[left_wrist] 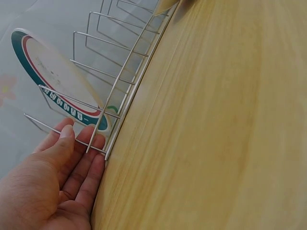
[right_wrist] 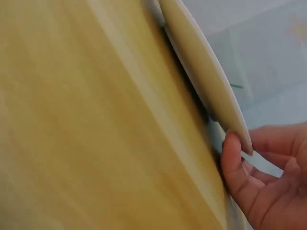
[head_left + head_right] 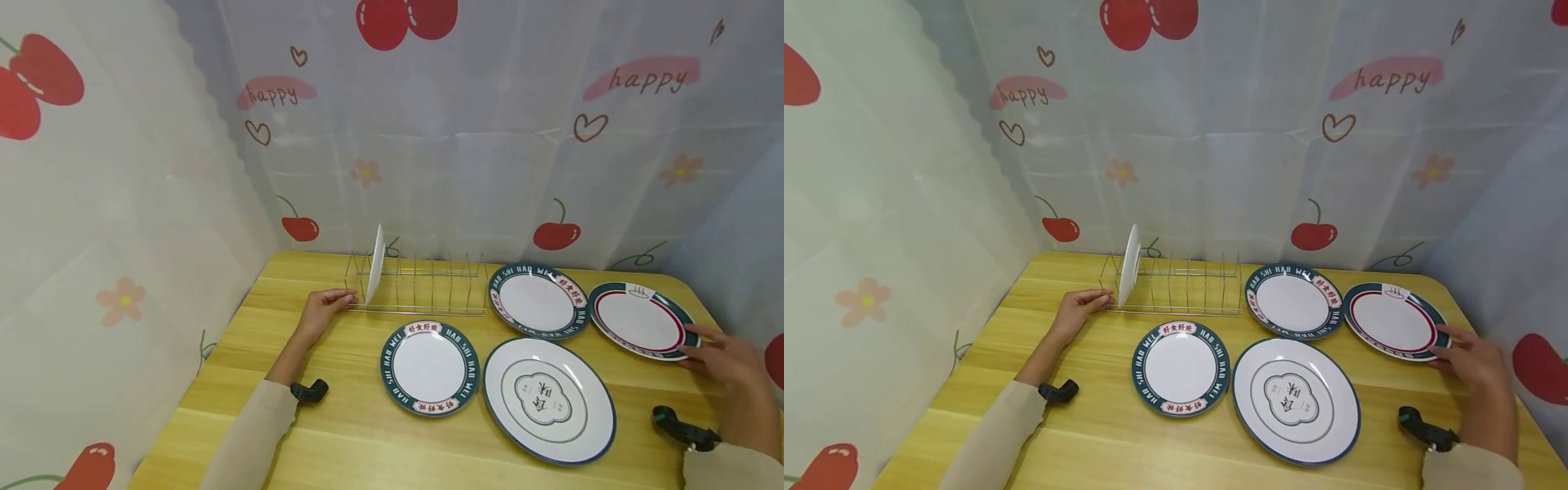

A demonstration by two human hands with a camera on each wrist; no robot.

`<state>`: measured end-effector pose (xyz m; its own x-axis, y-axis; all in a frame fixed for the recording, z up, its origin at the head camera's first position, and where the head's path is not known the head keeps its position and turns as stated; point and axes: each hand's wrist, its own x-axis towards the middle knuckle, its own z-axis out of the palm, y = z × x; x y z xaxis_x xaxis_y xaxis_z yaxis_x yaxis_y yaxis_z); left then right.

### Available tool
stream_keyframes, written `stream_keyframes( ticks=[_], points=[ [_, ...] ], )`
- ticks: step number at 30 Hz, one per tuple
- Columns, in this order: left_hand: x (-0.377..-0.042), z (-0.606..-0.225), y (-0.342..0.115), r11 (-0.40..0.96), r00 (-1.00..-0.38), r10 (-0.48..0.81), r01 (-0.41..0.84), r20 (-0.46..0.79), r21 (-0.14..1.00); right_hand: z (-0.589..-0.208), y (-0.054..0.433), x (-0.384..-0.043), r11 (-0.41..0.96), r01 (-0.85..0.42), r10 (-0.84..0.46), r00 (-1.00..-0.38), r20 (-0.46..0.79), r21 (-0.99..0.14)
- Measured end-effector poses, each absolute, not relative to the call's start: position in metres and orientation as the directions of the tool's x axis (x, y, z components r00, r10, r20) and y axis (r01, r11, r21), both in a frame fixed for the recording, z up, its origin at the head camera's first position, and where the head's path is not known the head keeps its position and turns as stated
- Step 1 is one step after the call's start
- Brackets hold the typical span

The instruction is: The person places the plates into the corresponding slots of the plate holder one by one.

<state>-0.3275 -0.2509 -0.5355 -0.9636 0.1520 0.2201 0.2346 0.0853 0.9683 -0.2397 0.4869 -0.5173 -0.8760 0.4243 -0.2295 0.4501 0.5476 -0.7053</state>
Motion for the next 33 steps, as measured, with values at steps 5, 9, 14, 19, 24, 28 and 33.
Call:
stream_keyframes(
  ticks=[5, 9, 14, 19, 24, 28, 33],
  points=[
    [-0.326, -0.535, -0.249, 0.081, -0.965, 0.145, 0.233, 0.220, 0.969, -0.509, 0.488, -0.226, 0.291, 0.400, 0.308, -0.899, -0.310, -0.869],
    [-0.327, -0.536, -0.250, 0.083, -0.965, 0.148, 0.230, 0.216, 0.970, -0.502, 0.492, -0.218, -0.114, 0.347, 0.146, -0.921, -0.361, -0.931],
    [-0.328, -0.534, -0.248, 0.105, -0.967, 0.152, 0.223, 0.206, 0.969, -0.508, 0.492, -0.217, -0.392, 0.228, -0.023, -0.971, -0.238, -0.891],
    [-0.328, -0.535, -0.250, 0.119, -0.969, 0.145, 0.220, 0.202, 0.968, -0.504, 0.483, -0.219, -0.414, 0.107, 0.016, -0.992, -0.125, -0.904],
    [-0.327, -0.534, -0.249, 0.104, -0.965, 0.148, 0.235, 0.218, 0.967, -0.488, 0.469, -0.220, -0.464, -0.024, 0.110, -0.993, -0.030, -0.886],
    [-0.327, -0.535, -0.249, 0.088, -0.964, 0.145, 0.236, 0.221, 0.968, -0.473, 0.460, -0.222, -0.490, -0.093, 0.122, -0.992, 0.037, -0.867],
    [-0.327, -0.536, -0.249, 0.082, -0.963, 0.150, 0.239, 0.225, 0.968, -0.455, 0.444, -0.220, -0.539, -0.206, 0.220, -0.970, 0.100, -0.817]
  ],
)
